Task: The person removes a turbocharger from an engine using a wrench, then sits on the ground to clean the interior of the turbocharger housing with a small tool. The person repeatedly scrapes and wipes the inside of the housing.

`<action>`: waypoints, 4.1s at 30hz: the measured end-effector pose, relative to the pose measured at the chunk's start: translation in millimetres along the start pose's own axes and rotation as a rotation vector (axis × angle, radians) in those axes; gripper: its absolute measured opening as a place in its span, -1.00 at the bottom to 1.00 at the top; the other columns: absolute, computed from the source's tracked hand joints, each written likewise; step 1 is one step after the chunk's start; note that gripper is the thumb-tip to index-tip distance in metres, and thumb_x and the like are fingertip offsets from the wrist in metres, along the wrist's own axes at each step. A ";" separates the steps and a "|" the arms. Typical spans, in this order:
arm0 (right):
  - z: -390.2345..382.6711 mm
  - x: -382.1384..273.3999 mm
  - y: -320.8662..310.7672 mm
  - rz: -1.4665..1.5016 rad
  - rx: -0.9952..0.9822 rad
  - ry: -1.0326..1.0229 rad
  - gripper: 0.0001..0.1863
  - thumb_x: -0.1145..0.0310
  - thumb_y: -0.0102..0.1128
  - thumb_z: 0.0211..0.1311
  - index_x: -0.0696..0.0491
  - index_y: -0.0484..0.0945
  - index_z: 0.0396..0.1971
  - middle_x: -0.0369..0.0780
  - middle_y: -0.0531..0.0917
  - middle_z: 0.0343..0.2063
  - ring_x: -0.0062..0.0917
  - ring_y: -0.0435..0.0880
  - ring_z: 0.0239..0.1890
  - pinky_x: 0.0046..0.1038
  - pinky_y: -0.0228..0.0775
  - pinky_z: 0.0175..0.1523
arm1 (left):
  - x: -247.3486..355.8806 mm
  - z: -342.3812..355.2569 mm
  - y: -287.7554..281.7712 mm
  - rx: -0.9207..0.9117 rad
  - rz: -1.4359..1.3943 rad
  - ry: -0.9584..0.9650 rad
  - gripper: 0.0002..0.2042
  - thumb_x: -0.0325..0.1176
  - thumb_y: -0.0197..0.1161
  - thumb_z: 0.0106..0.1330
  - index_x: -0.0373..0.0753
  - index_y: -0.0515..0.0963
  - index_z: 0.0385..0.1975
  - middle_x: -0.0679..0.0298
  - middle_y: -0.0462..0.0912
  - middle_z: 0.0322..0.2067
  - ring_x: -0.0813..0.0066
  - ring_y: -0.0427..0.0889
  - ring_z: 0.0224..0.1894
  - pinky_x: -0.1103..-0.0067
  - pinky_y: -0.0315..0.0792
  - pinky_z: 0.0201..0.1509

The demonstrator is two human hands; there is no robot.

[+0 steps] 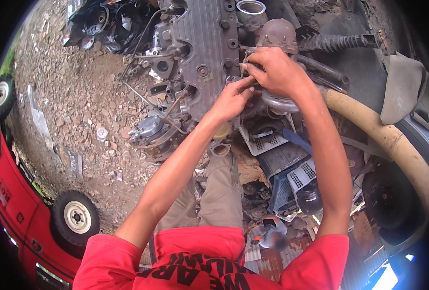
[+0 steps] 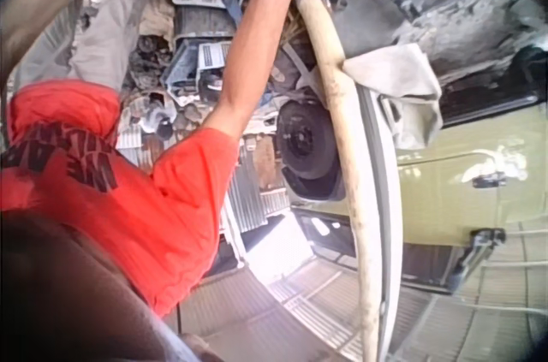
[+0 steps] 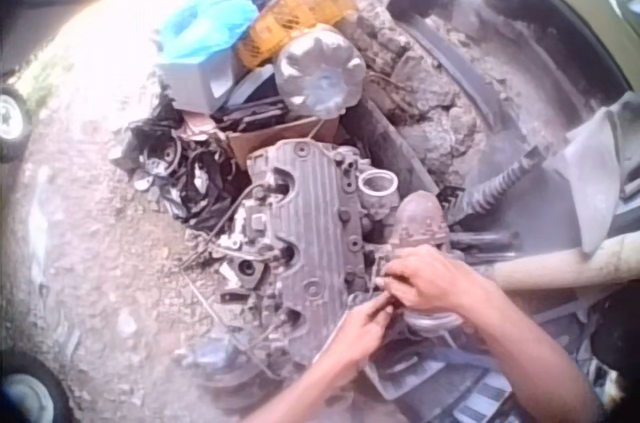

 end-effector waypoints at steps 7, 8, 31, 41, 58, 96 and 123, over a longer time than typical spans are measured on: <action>-0.6 -5.5 8.6 0.050 -0.119 -0.006 -0.76 0.33 0.24 0.17 0.23 0.63 -0.35 0.03 0.66 -0.38 -0.02 0.62 -0.28 -0.18 0.44 -0.18 | 14.6 -3.7 -3.0 0.009 0.123 0.083 -0.68 -0.53 -0.01 0.39 -0.34 0.51 0.10 0.16 0.70 -0.14 0.41 0.70 -0.12 0.46 0.59 -0.18; -2.7 -7.7 8.3 0.055 -0.093 -0.041 -0.76 0.34 0.23 0.17 0.23 0.62 -0.32 0.02 0.66 -0.37 -0.02 0.62 -0.28 -0.19 0.45 -0.17 | 18.4 -5.3 -4.5 0.043 0.156 0.078 -0.70 -0.52 0.04 0.33 -0.35 0.54 0.04 0.05 0.69 -0.20 0.24 0.69 -0.14 0.40 0.57 -0.15; -57.0 -21.9 26.4 0.027 0.318 -0.138 -0.86 0.40 0.19 0.24 0.16 0.52 -0.32 -0.06 0.51 -0.29 -0.11 0.55 -0.31 -0.18 0.44 -0.20 | -13.5 -18.8 17.6 0.347 -0.021 0.188 -0.78 -0.39 0.17 0.28 -0.44 0.56 -0.22 0.07 0.71 -0.28 0.37 0.65 -0.15 0.39 0.49 -0.08; -51.5 -27.4 37.5 -0.094 0.133 -0.301 -0.82 0.31 0.17 0.22 0.12 0.50 -0.45 -0.11 0.54 -0.44 -0.18 0.64 -0.38 -0.19 0.53 -0.28 | -23.8 -69.9 7.3 0.968 -0.491 0.309 -0.74 -0.56 -0.04 0.43 -0.37 0.41 0.07 0.21 0.60 -0.13 0.57 0.62 -0.19 0.65 0.53 -0.15; -29.2 9.2 56.8 0.616 -0.091 -0.087 -0.51 0.08 0.05 0.45 0.24 0.34 -0.49 -0.09 0.31 -0.66 -0.47 0.29 -0.55 -0.32 0.23 -0.40 | 147.0 -62.1 -81.8 1.100 0.978 0.376 -0.40 -0.12 0.18 0.35 -0.28 0.24 0.30 -0.04 0.20 0.33 0.02 0.12 0.42 0.08 -0.12 0.45; -34.6 11.3 38.8 0.649 0.225 0.148 -0.53 0.22 -0.03 0.40 0.29 0.48 -0.62 0.13 0.48 -0.67 0.11 0.53 -0.53 -0.15 0.30 -0.46 | -2.9 -44.2 22.2 0.494 0.075 0.252 -0.81 -0.55 0.14 0.27 -0.41 0.54 -0.14 0.15 0.65 -0.21 0.41 0.60 -0.13 0.52 0.46 -0.04; -138.2 97.2 8.5 0.311 1.055 0.771 -0.58 0.08 -0.10 0.51 0.21 0.43 -0.16 0.01 0.57 -0.20 -0.08 0.55 -0.09 -0.17 0.34 0.01 | 110.8 -32.3 7.9 0.151 0.557 0.557 -0.77 -0.47 0.34 0.19 -0.27 0.66 -0.14 0.12 0.72 -0.31 0.22 0.69 -0.26 0.43 0.55 -0.16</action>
Point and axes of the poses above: each hand's wrist, its own z-axis towards the middle knuckle, its own y-axis out of the palm, x = y × z, the point moved 9 cm from there along z, towards the middle knuckle
